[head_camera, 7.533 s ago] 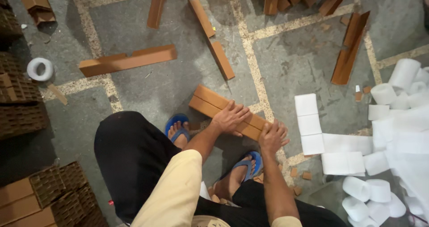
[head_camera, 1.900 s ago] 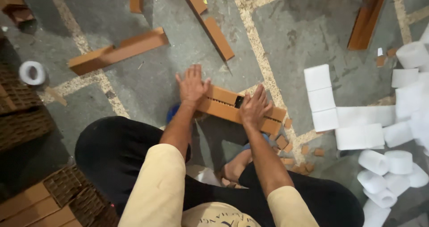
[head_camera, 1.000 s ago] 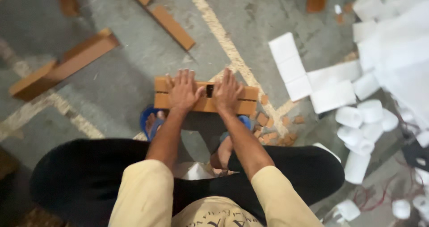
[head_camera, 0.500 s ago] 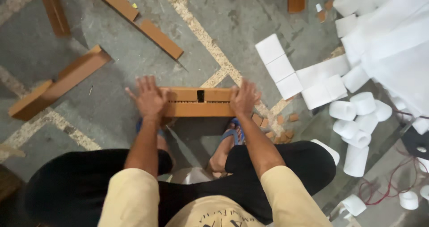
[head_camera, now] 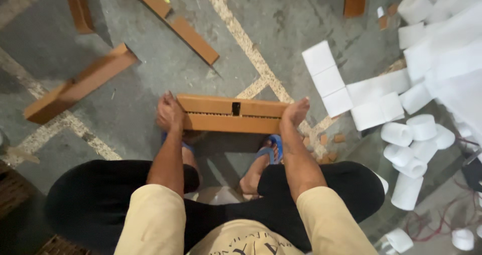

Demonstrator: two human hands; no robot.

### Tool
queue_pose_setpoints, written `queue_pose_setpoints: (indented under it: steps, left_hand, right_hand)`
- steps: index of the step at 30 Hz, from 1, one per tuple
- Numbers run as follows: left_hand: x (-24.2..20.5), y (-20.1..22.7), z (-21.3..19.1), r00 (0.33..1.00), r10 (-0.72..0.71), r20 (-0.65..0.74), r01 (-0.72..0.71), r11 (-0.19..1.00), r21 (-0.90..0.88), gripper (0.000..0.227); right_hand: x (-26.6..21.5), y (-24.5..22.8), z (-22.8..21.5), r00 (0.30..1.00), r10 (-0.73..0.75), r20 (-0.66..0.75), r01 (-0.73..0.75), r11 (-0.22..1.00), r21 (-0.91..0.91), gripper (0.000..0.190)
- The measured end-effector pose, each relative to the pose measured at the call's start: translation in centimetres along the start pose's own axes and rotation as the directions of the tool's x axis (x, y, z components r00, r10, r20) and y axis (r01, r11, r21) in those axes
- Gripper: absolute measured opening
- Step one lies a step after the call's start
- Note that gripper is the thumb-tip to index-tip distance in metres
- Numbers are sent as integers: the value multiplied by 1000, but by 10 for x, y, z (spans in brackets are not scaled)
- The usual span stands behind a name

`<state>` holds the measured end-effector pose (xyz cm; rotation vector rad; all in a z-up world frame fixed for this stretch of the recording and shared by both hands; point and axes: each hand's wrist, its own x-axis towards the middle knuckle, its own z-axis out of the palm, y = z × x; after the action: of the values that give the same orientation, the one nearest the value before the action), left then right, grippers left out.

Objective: The person sits on the floor and assembles flat cardboard pieces into small rectangular boxes. They fold the flaps, press the edges to secure the shape, and place the finished boxes into a nearby stack.

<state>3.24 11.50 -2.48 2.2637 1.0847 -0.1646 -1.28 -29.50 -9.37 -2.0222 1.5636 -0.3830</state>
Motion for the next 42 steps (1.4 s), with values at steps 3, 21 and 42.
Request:
queue_pose_setpoints:
  steps: [3,21,42]
  left_hand:
    - [5,-12,-2,966,-250,59,254,965,-70,68]
    - [20,-42,-10,924,295,242,72,486,-871,66]
    - [-37,-13,-32,812,566,-142,-566,823,38,47]
  right_hand:
    - [1,7,-12,989,127,77,-136,982,131,70]
    - [-26,-40,-101,805,-114,582,-390,636,665,91]
    - [-64,-1,-81,911,-321,258,364,921,-140,65]
